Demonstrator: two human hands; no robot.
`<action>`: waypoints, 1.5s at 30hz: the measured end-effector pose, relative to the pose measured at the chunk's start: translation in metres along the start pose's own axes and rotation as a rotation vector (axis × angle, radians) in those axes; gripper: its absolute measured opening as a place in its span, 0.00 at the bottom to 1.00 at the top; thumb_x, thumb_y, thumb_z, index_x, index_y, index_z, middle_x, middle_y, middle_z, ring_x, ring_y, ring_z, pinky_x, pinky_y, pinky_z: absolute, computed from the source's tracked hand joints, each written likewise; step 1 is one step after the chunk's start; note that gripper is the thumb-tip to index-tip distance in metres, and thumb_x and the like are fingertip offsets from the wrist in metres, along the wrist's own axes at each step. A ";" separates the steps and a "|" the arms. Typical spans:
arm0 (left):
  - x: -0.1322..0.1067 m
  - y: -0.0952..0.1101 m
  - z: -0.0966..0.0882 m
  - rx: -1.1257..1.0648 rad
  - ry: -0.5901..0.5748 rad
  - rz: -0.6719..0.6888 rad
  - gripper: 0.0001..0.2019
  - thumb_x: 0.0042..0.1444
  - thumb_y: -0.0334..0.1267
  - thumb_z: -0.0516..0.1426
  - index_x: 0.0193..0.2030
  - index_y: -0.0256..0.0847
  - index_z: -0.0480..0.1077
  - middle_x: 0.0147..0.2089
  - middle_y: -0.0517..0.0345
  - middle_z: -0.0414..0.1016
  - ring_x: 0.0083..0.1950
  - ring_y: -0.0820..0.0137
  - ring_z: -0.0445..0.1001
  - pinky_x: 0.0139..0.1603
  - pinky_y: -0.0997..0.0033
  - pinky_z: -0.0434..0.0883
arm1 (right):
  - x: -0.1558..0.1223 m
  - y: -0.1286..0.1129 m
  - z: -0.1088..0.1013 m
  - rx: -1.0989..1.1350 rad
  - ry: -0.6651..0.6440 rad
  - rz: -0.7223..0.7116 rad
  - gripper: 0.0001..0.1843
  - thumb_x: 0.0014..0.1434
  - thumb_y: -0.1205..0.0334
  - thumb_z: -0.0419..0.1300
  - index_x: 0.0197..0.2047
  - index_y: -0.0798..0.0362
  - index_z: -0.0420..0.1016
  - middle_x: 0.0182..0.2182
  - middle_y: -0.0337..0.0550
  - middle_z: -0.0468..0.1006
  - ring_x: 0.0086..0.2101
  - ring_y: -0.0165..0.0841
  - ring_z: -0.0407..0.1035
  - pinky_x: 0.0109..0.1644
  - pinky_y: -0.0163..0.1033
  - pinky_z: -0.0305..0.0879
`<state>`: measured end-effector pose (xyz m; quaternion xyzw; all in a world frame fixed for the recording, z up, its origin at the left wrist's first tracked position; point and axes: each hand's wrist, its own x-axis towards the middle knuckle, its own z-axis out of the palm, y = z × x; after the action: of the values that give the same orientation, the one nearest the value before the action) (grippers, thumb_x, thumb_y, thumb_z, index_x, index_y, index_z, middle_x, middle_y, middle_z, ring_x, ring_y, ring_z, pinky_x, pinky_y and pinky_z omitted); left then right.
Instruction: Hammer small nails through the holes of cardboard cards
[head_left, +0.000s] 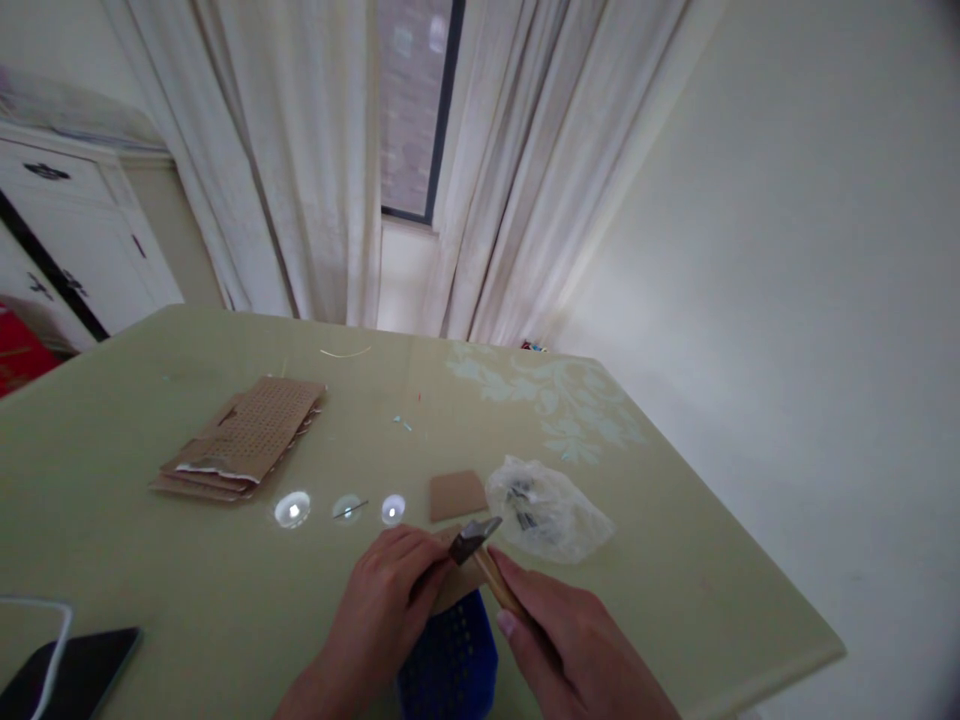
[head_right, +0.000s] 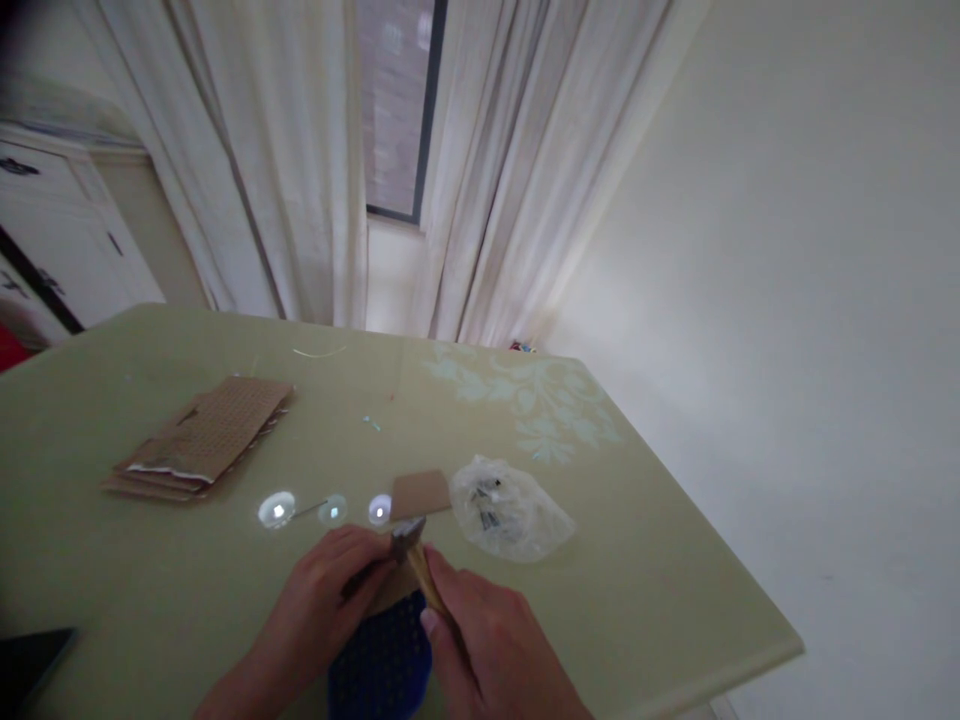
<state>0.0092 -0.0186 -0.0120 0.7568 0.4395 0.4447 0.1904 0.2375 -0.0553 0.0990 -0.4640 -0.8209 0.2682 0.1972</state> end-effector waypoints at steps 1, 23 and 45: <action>0.000 0.001 0.000 -0.006 -0.007 -0.010 0.08 0.71 0.33 0.59 0.45 0.48 0.81 0.41 0.59 0.87 0.41 0.63 0.83 0.44 0.63 0.79 | -0.001 0.001 0.002 0.003 0.020 -0.005 0.27 0.76 0.60 0.56 0.74 0.51 0.73 0.49 0.54 0.90 0.48 0.45 0.86 0.59 0.45 0.81; -0.007 -0.008 -0.003 0.017 -0.109 -0.248 0.24 0.56 0.42 0.73 0.59 0.51 0.82 0.58 0.49 0.85 0.58 0.51 0.84 0.62 0.48 0.81 | -0.011 0.023 0.042 0.011 0.036 -0.035 0.32 0.74 0.63 0.55 0.79 0.50 0.66 0.51 0.57 0.88 0.48 0.49 0.86 0.54 0.48 0.83; -0.008 -0.049 -0.028 0.039 0.061 -0.374 0.19 0.70 0.54 0.59 0.58 0.49 0.81 0.54 0.49 0.87 0.50 0.55 0.86 0.50 0.55 0.84 | 0.093 0.125 0.061 1.251 0.214 0.362 0.28 0.52 0.40 0.78 0.45 0.54 0.82 0.25 0.30 0.70 0.14 0.20 0.51 0.09 0.25 0.52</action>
<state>-0.0405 -0.0015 -0.0346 0.6517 0.5865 0.4157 0.2418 0.2386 0.0632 -0.0198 -0.4168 -0.3951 0.6758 0.4621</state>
